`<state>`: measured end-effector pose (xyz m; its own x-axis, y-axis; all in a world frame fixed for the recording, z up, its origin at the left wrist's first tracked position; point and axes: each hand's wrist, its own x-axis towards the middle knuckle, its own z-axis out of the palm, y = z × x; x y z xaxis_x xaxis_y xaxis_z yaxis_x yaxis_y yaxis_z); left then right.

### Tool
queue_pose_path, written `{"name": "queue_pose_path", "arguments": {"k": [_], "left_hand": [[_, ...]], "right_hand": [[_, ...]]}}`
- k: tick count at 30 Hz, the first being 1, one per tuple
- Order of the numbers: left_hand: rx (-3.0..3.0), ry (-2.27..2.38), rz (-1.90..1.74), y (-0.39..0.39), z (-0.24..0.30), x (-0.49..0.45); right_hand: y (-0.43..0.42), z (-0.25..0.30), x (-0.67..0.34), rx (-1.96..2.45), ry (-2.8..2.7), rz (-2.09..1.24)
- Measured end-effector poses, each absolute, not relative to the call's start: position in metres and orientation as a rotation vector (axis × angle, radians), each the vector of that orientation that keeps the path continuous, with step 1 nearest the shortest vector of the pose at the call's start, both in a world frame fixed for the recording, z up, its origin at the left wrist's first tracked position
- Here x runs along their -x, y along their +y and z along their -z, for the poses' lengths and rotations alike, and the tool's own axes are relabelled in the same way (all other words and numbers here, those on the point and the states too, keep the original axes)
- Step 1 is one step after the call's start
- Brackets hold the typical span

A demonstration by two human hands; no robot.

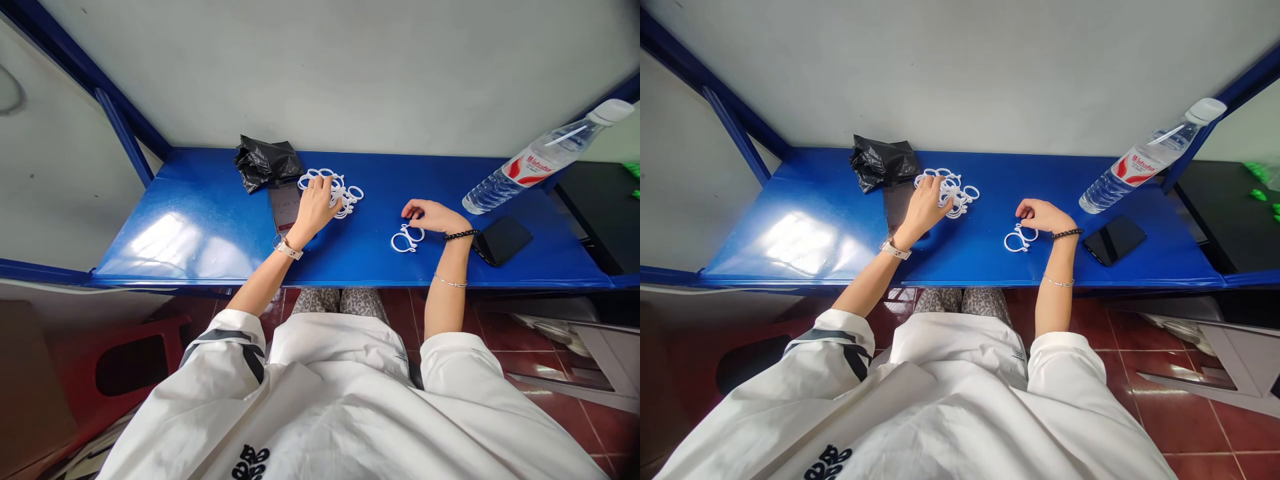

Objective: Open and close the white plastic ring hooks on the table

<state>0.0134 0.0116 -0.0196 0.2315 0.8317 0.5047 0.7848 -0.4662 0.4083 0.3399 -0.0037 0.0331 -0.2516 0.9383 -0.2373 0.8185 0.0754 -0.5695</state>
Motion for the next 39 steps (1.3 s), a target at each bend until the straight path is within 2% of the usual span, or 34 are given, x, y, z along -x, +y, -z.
{"name": "queue_pose_path", "arguments": {"k": [5,11,16,20,29,39], "left_hand": [[-2.409,1.536,-1.175,0.011,0.017,-0.014],[-2.469,1.548,-1.060,0.004,0.003,-0.016],[-2.513,1.370,-1.066,-0.002,-0.001,-0.022],[-2.539,1.308,-1.065,-0.008,-0.003,-0.029],[-2.560,1.085,-1.116,-0.012,-0.010,-0.031],[-2.305,0.828,-1.126,-0.017,-0.011,-0.037]], "right_hand": [[-0.001,-0.029,-0.345,1.708,-2.253,-0.965],[-0.003,-0.031,-0.328,1.724,-2.295,-0.880],[-0.008,-0.034,-0.303,1.721,-2.240,-0.738],[-0.010,-0.029,-0.284,1.531,-2.251,-0.591],[-0.015,-0.016,-0.256,1.096,-2.152,-0.523],[-0.017,-0.016,-0.251,1.003,-1.840,-0.594]]}}
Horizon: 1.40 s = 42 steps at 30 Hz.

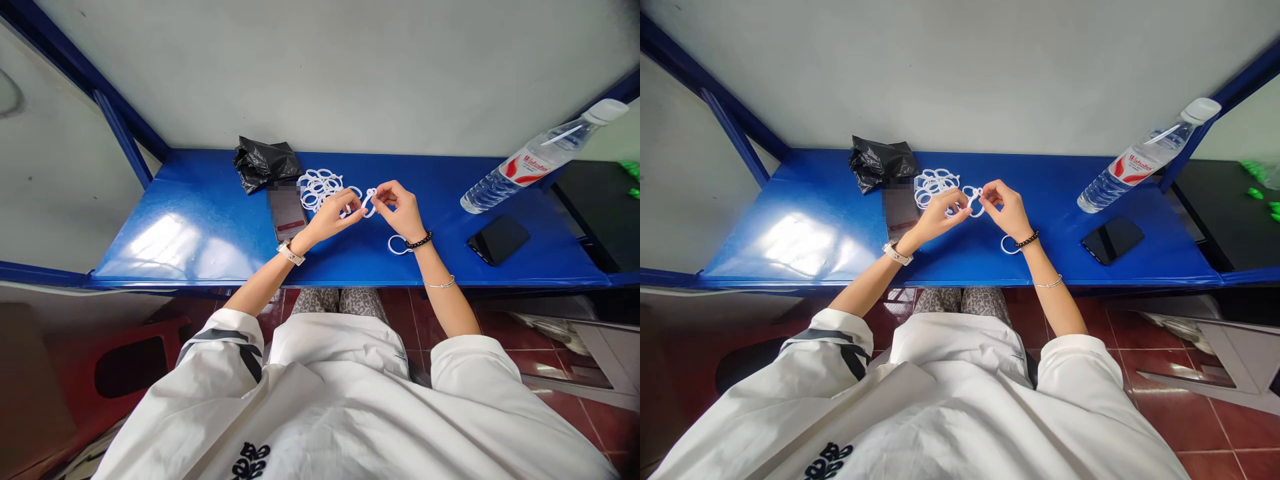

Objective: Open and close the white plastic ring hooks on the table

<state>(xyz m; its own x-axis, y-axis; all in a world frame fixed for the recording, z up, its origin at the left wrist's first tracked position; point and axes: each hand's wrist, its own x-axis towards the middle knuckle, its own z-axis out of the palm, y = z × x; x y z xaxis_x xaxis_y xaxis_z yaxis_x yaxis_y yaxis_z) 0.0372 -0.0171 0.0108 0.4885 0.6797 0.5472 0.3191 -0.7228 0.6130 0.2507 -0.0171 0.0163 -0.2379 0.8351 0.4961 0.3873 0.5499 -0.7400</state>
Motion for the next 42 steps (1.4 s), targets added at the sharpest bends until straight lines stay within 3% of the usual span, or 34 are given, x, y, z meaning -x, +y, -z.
{"name": "queue_pose_path", "arguments": {"k": [13,30,42], "left_hand": [[-2.326,0.855,-1.007,-0.015,-0.008,-0.038],[-2.623,1.184,-0.529,-0.019,-0.010,-0.034],[-2.647,1.209,-0.453,-0.022,-0.010,-0.036]], "right_hand": [[-0.022,-0.015,-0.244,0.967,-1.960,-0.663],[-0.027,-0.021,-0.243,1.035,-2.100,-0.711],[-0.025,-0.014,-0.244,1.063,-2.185,-0.598]]}}
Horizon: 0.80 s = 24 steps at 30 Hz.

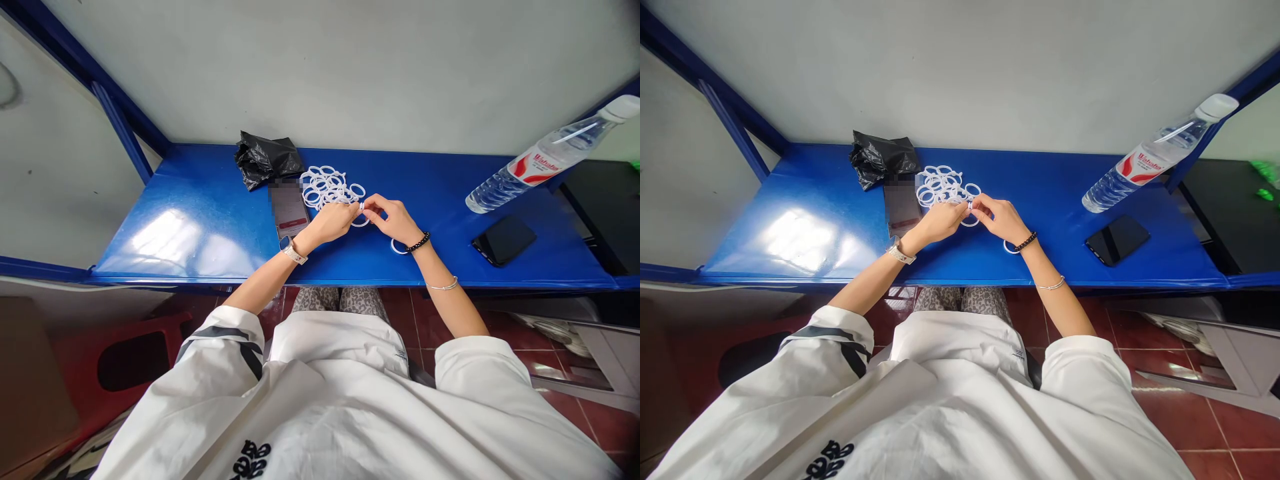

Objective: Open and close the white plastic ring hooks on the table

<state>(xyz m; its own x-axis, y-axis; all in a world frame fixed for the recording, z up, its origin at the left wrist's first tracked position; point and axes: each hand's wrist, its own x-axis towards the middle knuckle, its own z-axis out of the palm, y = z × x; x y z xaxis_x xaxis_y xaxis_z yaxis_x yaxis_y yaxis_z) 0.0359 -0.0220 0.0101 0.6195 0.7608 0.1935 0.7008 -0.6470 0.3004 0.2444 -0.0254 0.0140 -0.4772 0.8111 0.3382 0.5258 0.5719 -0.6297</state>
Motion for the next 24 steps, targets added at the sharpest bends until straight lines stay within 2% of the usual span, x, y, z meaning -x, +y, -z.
{"name": "queue_pose_path", "arguments": {"k": [12,24], "left_hand": [[-2.618,1.084,-0.593,-0.018,0.001,-0.034],[-2.550,1.098,-0.642,-0.018,0.001,-0.037]], "right_hand": [[-0.028,-0.017,-0.247,1.080,-2.261,-0.477],[-0.029,-0.018,-0.244,1.031,-2.250,-0.533]]}}
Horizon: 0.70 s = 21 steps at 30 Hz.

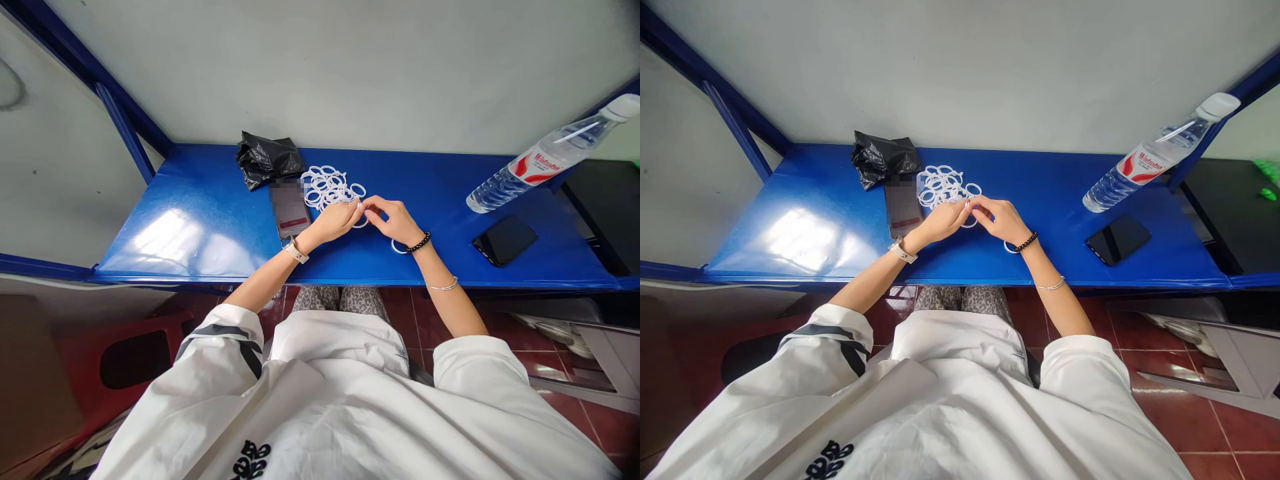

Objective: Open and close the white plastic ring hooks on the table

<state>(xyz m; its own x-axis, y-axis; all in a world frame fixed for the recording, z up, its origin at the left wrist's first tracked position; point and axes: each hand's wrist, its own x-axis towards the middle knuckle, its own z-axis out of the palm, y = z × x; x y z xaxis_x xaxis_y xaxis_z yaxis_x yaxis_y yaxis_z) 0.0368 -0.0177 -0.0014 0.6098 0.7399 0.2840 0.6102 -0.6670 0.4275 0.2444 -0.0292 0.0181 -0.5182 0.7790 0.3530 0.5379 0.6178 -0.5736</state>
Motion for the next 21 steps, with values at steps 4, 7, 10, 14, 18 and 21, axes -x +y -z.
{"name": "queue_pose_path", "arguments": {"k": [4,7,10,14,18,21], "left_hand": [[-2.560,1.159,-0.608,-0.017,0.001,-0.039],[-2.553,1.191,-0.549,-0.018,-0.003,-0.040],[-2.546,1.203,-0.554,-0.019,-0.005,-0.040],[-2.543,1.182,-0.617,-0.018,-0.006,-0.039],[-2.523,1.164,-0.647,-0.017,-0.006,-0.040],[-2.532,1.162,-0.634,-0.018,-0.007,-0.040]], "right_hand": [[-0.030,-0.020,-0.242,1.015,-2.251,-0.571],[-0.030,-0.019,-0.241,1.015,-2.258,-0.578],[-0.030,-0.018,-0.241,1.029,-2.257,-0.576],[-0.029,-0.020,-0.243,1.084,-2.238,-0.520],[-0.034,-0.030,-0.244,1.113,-2.056,-0.311],[-0.051,-0.041,-0.244,0.983,-1.660,-0.142]]}}
